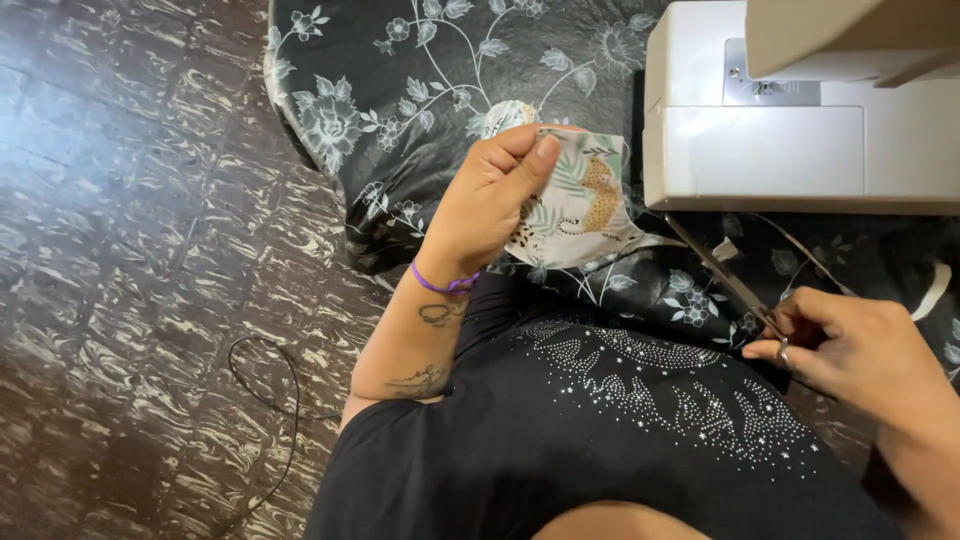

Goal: A person is preparing and cutting small fabric labels or pieces at a sewing machine station.

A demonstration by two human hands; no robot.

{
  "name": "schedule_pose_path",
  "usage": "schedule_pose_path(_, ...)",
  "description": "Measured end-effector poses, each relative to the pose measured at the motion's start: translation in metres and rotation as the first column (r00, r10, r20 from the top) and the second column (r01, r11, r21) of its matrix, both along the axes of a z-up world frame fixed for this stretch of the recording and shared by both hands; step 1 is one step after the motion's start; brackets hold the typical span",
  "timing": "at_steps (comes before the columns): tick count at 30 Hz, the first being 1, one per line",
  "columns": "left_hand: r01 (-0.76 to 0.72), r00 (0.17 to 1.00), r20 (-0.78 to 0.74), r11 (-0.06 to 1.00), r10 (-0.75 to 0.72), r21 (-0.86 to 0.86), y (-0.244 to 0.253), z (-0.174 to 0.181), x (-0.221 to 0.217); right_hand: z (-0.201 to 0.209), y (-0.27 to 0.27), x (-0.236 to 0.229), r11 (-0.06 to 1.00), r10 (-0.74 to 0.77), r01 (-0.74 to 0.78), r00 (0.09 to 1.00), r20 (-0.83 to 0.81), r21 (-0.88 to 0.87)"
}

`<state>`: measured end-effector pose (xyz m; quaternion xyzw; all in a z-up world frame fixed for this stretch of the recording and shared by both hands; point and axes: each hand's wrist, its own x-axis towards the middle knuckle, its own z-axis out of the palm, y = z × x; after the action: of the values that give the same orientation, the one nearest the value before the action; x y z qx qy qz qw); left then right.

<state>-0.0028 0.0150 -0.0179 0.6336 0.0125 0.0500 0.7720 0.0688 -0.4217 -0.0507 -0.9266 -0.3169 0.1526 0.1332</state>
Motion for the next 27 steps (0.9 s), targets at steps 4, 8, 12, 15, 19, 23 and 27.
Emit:
schedule_pose_path(4, -0.079, 0.997, -0.025, 0.995, 0.077, -0.054, 0.004, -0.011, 0.0, 0.0, 0.011, -0.003, 0.997, -0.031, 0.035, 0.998, 0.058, -0.066)
schedule_pose_path(8, -0.17, 0.984, 0.079, 0.974, 0.16, 0.148, 0.007, -0.006, -0.006, 0.007, 0.018, 0.0, 0.993, 0.116, -0.112, 0.982, 0.15, -0.036)
schedule_pose_path(12, -0.342, 0.886, 0.424, 0.883, 0.189, 0.321, 0.009, -0.01, -0.008, -0.005, 0.001, 0.011, 0.992, 0.089, -0.073, 0.982, 0.167, -0.099)
schedule_pose_path(15, -0.439, 0.777, 0.622, 0.79, 0.096, 0.427, 0.013, -0.017, -0.01, -0.011, -0.007, 0.02, 0.999, 0.043, -0.044, 0.992, 0.119, 0.012)
schedule_pose_path(19, -0.476, 0.747, 0.665, 0.694, -0.006, 0.54, 0.014, -0.031, -0.02, -0.016, -0.01, 0.029, 0.967, 0.015, -0.01, 1.0, -0.018, 0.253)
schedule_pose_path(23, -0.531, 0.724, 0.689, 0.651, 0.016, 0.542, 0.013, -0.032, -0.026, -0.028, -0.019, 0.034, 0.922, -0.019, 0.107, 0.972, -0.234, 0.371)
schedule_pose_path(27, -0.689, 0.597, 0.802, 0.527, 0.021, 0.499, 0.01, -0.026, -0.033, -0.027, -0.02, 0.04, 0.998, -0.052, 0.058, 0.989, -0.139, 0.037)
